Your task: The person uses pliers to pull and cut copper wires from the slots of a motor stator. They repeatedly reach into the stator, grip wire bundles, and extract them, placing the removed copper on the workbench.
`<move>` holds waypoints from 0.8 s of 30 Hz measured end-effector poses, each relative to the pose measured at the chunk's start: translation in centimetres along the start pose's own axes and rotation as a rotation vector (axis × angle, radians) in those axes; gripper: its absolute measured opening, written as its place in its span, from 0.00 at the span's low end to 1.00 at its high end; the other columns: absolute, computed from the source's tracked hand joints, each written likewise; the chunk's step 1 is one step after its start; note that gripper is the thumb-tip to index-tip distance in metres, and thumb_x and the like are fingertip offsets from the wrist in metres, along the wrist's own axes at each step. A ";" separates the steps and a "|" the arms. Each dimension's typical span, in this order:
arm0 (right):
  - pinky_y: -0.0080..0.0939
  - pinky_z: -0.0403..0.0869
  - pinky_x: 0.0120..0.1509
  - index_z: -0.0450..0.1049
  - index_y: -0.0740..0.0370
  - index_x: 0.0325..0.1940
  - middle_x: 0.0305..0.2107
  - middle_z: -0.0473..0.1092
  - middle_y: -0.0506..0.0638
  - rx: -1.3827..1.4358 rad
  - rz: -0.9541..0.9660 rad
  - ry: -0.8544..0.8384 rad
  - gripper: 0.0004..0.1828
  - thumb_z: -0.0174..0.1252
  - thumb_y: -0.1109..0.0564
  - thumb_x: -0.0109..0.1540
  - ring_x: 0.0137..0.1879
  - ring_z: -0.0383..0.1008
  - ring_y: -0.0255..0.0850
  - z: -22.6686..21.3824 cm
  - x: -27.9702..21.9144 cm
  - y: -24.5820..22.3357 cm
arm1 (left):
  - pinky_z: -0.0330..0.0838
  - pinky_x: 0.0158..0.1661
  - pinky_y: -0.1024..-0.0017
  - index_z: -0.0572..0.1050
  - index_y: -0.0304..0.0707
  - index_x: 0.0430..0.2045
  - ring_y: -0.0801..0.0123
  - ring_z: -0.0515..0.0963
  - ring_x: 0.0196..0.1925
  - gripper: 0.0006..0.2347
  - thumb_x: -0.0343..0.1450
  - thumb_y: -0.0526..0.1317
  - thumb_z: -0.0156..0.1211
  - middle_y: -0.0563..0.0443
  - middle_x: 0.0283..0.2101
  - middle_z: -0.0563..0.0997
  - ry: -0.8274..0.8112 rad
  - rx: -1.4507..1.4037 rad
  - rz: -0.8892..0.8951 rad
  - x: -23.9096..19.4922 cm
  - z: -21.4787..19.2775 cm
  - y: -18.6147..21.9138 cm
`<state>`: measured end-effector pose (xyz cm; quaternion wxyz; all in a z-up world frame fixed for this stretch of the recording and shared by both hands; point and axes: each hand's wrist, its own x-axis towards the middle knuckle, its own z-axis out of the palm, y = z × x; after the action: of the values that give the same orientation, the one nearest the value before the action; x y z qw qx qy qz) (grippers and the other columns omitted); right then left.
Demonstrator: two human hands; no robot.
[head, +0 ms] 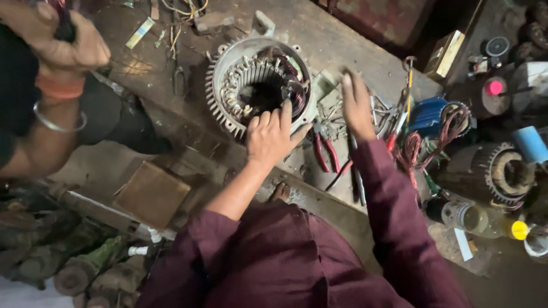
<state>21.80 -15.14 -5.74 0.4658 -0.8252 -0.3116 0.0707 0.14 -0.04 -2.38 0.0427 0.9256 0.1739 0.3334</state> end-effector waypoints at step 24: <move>0.61 0.68 0.54 0.73 0.63 0.52 0.48 0.69 0.62 -0.864 0.065 -0.120 0.23 0.52 0.41 0.66 0.54 0.68 0.60 3.9 -16.2 6.1 | 0.73 0.29 0.52 0.78 0.41 0.19 0.48 0.81 0.25 0.26 0.79 0.58 0.42 0.42 0.23 0.80 -0.287 -0.252 -0.147 8.8 -1.3 -0.1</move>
<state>10.01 -23.98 -15.72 0.0566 -0.9481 -0.3130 -0.0033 5.58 3.12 3.88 0.2069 0.9357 0.1901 0.2133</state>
